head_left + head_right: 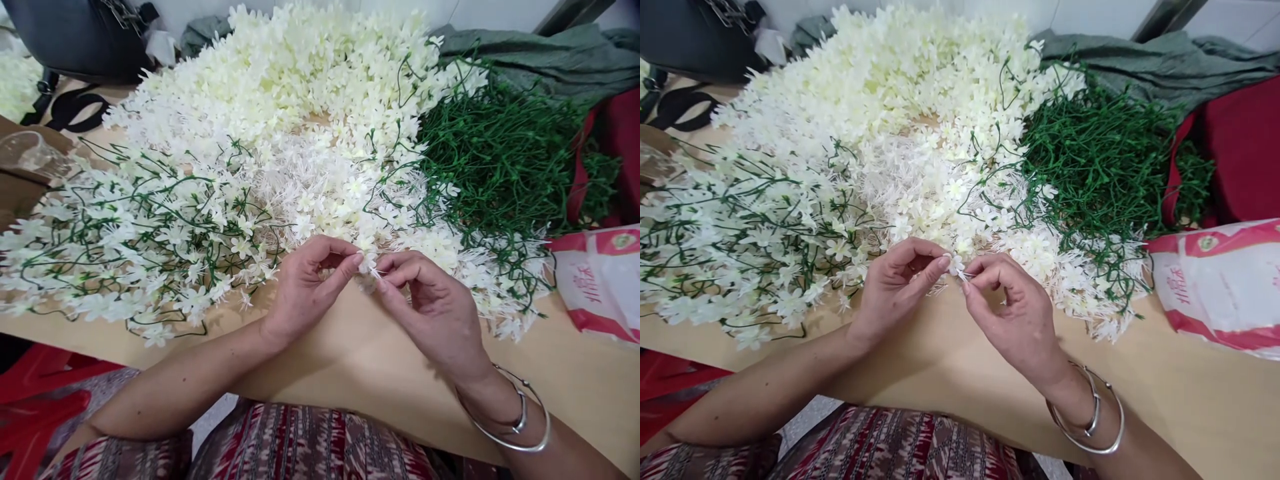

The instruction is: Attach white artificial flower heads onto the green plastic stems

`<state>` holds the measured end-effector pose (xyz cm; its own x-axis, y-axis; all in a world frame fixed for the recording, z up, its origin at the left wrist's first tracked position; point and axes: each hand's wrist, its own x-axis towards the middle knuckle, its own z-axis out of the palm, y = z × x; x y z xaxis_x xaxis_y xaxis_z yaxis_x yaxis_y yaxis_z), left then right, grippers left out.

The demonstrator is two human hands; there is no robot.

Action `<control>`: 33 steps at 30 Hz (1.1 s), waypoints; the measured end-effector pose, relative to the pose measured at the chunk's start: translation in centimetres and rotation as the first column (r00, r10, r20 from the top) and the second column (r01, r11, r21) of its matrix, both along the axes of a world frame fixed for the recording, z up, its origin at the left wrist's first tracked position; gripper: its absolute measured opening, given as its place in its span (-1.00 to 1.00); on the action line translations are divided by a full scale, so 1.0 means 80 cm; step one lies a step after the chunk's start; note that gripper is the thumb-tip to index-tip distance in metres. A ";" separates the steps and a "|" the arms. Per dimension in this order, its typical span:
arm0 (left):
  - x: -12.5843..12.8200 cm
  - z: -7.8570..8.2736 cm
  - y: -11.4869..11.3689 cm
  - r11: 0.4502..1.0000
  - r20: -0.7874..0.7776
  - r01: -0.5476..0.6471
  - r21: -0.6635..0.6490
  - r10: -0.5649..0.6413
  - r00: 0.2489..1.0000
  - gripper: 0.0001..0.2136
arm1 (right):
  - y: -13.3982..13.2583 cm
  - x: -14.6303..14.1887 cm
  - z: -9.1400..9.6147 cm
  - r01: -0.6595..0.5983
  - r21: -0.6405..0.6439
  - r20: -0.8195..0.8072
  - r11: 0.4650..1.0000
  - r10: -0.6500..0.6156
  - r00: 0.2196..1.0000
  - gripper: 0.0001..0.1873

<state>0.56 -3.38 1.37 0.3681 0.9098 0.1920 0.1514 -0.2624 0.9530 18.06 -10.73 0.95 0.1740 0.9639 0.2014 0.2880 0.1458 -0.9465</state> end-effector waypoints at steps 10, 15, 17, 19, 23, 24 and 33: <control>0.002 -0.005 0.004 0.958 -0.064 0.129 0.254 -0.116 0.991 -0.95 | 0.004 -0.001 0.002 -0.008 -0.136 -0.103 0.991 -0.006 0.995 -0.83; 0.003 -0.008 0.003 0.993 -0.018 0.107 0.047 -0.106 0.994 -0.91 | 0.005 -0.001 0.002 -0.001 -0.090 -0.063 0.996 -0.005 0.998 -0.80; 0.003 -0.008 0.003 0.993 -0.013 0.116 0.000 -0.116 0.993 -0.88 | 0.005 -0.002 0.002 0.017 -0.075 -0.058 0.997 -0.021 0.998 -0.79; 0.003 -0.009 0.003 0.990 -0.009 0.138 0.027 -0.138 0.990 -0.88 | 0.005 -0.003 0.001 0.035 -0.086 -0.060 0.996 -0.040 0.997 -0.80; 0.003 -0.008 0.004 0.985 -0.011 0.137 0.100 -0.137 0.991 -0.91 | 0.006 -0.005 -0.002 0.054 -0.097 -0.076 0.994 -0.061 0.995 -0.82; 0.003 -0.008 0.004 0.986 -0.002 0.135 0.097 -0.135 0.991 -0.91 | 0.006 -0.005 -0.002 0.054 -0.093 -0.083 0.994 -0.062 0.995 -0.82; 0.008 -0.007 0.002 0.971 0.169 0.149 -0.188 -0.118 0.979 -0.86 | 0.008 0.000 -0.003 0.091 -0.054 -0.058 0.994 -0.094 0.994 -0.86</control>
<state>1.17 -3.20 0.83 0.4690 0.8799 0.0767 -0.0262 -0.0730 0.9970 18.06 -10.07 0.75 0.2730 0.9520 0.1388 0.2403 0.0722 -0.9680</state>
